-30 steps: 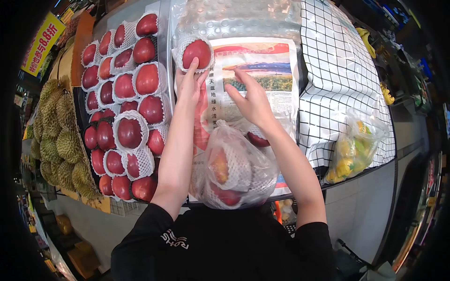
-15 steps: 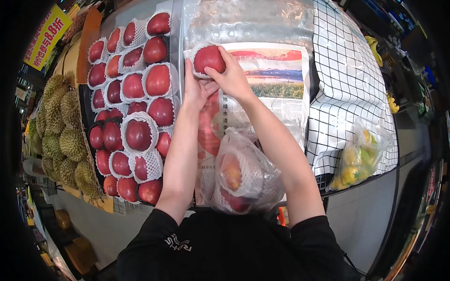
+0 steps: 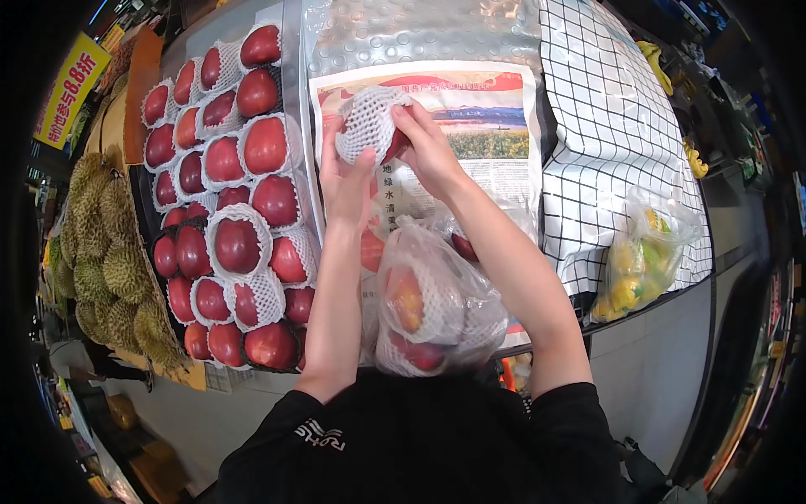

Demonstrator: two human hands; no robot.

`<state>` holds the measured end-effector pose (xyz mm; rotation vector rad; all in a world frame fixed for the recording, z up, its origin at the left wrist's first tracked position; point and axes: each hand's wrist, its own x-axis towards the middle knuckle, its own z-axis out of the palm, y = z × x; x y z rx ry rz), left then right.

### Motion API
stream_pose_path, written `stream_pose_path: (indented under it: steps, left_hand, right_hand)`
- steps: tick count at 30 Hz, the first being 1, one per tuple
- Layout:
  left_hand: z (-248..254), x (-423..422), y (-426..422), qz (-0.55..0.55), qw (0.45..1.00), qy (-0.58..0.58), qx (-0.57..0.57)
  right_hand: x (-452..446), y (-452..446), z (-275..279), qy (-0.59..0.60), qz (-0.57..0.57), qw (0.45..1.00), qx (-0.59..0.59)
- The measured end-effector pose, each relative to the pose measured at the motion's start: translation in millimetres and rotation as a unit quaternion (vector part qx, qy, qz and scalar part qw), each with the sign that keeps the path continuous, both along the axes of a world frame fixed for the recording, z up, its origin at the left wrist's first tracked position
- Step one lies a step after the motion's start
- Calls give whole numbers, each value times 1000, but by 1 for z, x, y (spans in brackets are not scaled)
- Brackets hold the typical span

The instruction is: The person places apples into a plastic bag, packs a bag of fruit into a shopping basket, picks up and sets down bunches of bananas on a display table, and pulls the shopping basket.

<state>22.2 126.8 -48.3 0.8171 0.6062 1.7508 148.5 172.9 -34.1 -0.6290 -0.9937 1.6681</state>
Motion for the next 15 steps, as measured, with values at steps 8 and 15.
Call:
stream_pose_path:
  steps: [8, 15]
  left_hand:
    - [5, -1, -28, 4, 999, 54, 5]
    - [11, -6, -55, -38, 988, 144, -32]
  right_hand:
    - [15, -39, 20, -64, 44, 995, 64]
    - [30, -62, 40, -93, 86, 985, 121]
